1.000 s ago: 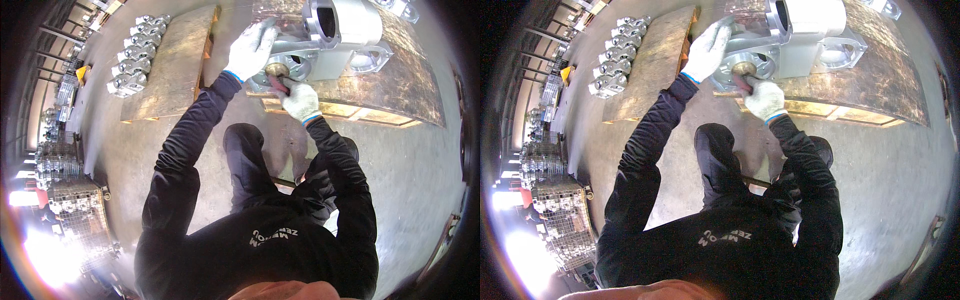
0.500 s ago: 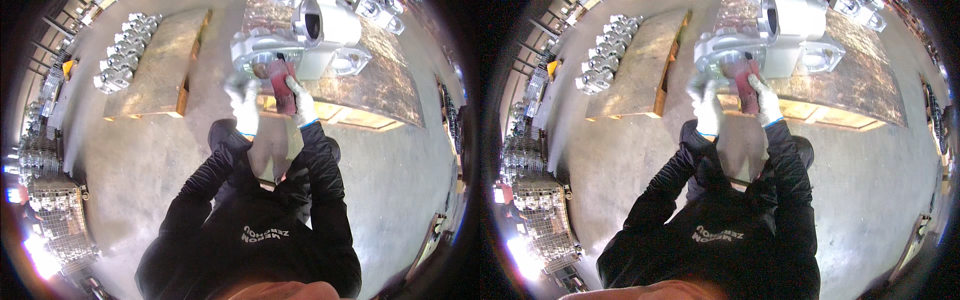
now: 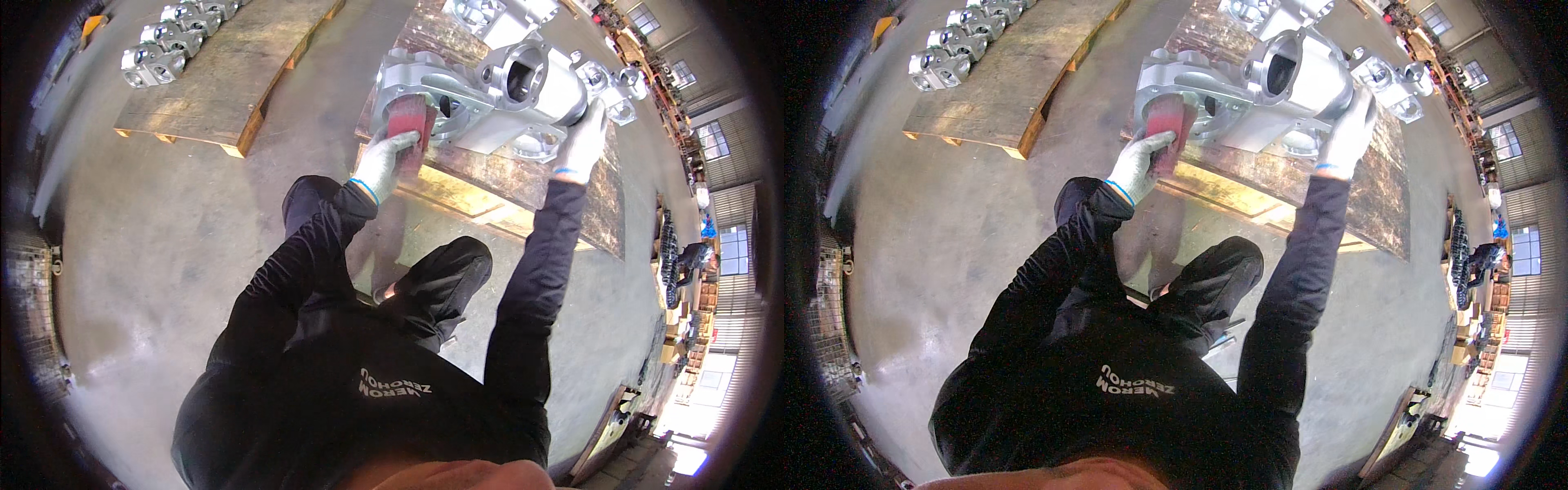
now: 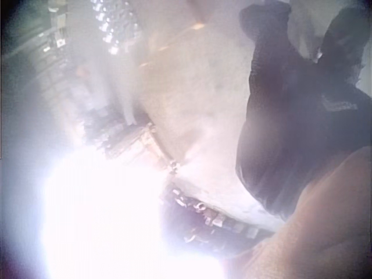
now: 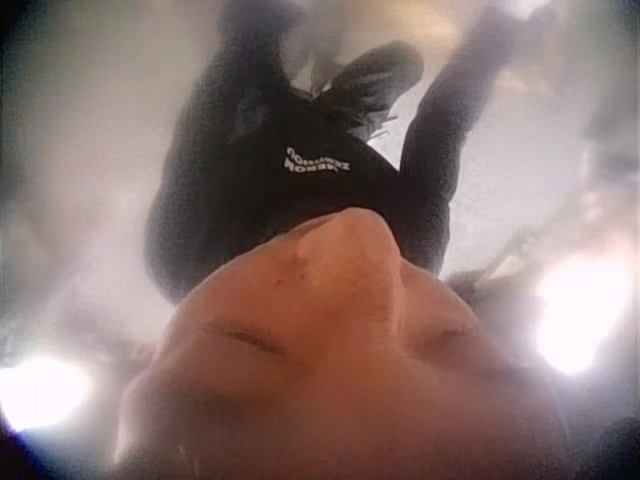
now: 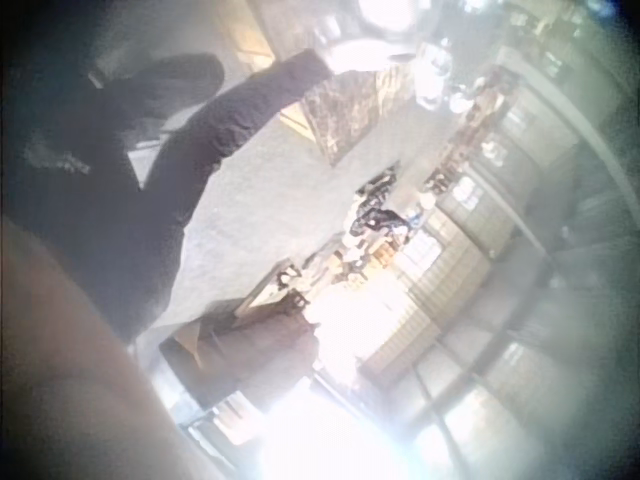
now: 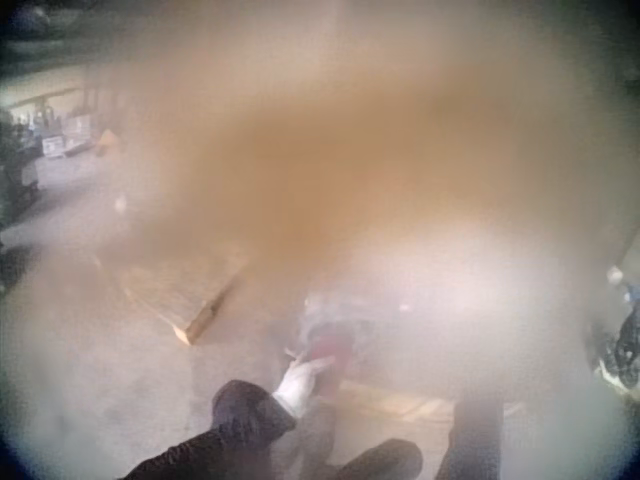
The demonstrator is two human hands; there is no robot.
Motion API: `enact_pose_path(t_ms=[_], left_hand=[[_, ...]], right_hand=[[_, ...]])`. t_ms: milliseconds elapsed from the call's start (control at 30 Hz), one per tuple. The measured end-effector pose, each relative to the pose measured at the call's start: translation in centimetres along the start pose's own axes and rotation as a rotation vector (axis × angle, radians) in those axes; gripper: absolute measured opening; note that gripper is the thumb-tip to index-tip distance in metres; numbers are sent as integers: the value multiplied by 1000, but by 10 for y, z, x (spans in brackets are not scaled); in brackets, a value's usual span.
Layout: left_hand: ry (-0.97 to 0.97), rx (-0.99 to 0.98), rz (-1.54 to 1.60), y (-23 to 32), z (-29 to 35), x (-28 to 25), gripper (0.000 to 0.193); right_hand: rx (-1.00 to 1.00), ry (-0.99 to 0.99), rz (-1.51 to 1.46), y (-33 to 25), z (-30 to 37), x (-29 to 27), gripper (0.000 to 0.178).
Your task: The person manually finishes a metal casting by hand. They use a red abrasive block to smooth surfaces and edges, then use a metal file to deburr and refine the part. The finished part is placed on a pallet with other similar parts.
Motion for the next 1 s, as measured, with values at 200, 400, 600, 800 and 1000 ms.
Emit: enact_pose_path(t_ms=[200,400,600,800,1000], left_hand=[[-180,71,273,20,-12,3,16],[-62,-60,375,13,-52,35,26],[41,423,-699,-20,-48,59,52],[-98,990,-2162,1,-55,12,18],[-36,806,-1531,0,-56,52,36]], right_hand=[[-13,45,452,-7,-2,15,59],[-157,119,382,-15,28,27,61],[-229,164,262,-5,28,36,54],[-231,144,275,-6,36,34,54],[-290,211,314,-3,39,34,55]])
Point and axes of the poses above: each hand's wrist, its own z-axis away from the middle knuckle, its own x-axis out of the palm, y = z × x, the point moved 1 cm from there along -z, towards the middle knuckle, and after that the axes turned 14 degrees about -z, right-handed, at the moved point
